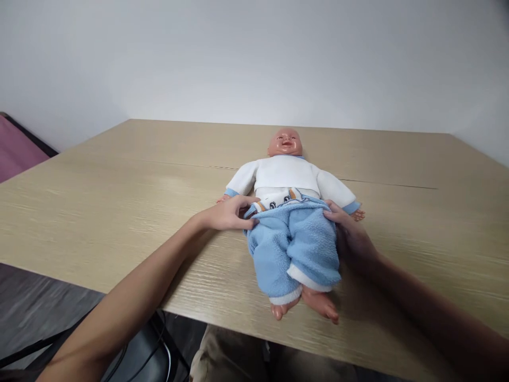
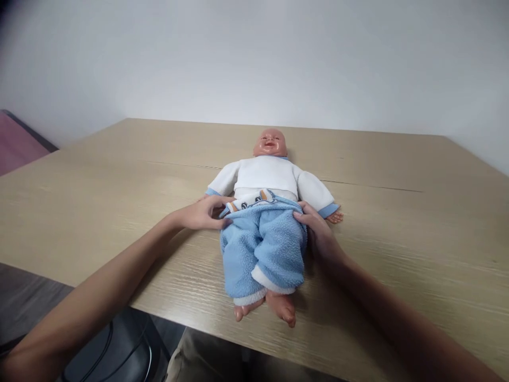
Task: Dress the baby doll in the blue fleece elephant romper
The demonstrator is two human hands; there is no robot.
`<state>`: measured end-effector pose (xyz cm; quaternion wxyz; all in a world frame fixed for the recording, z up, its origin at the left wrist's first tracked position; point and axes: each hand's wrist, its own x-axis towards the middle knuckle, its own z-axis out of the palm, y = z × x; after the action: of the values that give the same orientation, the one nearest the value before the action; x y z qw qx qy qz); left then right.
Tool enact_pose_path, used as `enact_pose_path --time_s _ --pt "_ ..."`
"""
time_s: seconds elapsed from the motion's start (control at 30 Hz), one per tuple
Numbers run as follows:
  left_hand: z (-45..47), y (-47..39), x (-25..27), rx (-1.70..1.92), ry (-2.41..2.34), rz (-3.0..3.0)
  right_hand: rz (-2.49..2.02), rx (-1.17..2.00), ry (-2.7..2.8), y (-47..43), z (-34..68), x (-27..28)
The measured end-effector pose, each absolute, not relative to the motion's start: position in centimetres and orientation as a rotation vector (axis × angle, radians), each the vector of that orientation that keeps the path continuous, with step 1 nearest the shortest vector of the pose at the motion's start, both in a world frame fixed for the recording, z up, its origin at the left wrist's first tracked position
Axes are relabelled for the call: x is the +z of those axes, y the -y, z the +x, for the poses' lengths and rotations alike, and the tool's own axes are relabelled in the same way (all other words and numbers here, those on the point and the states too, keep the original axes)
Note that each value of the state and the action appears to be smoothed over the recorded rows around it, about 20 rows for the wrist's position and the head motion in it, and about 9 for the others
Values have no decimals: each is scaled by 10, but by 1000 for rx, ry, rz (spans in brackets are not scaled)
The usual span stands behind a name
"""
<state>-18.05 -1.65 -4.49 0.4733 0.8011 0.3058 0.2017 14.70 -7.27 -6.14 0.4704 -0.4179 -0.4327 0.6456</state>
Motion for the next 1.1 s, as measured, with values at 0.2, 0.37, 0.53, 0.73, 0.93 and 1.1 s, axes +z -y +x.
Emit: enact_pose_path --time_s 0.2,0.37,0.53,0.73,0.93,1.1 --pt "-180 6 -65 711 -751 1747 -1088 1598 1145 59 156 -61" --pt "-176 9 -65 777 -715 1452 -1063 1586 1156 53 160 -69" --pt "-173 16 -43 778 -724 1495 -999 1431 1341 57 162 -60" --pt "-153 11 -16 943 -782 1595 -988 1235 1476 35 154 -39" --pt "-156 -3 -34 979 -967 1644 -1283 1024 1452 12 152 -64" --pt "-174 -3 -54 831 -1014 1575 -1161 1232 1386 20 153 -80"
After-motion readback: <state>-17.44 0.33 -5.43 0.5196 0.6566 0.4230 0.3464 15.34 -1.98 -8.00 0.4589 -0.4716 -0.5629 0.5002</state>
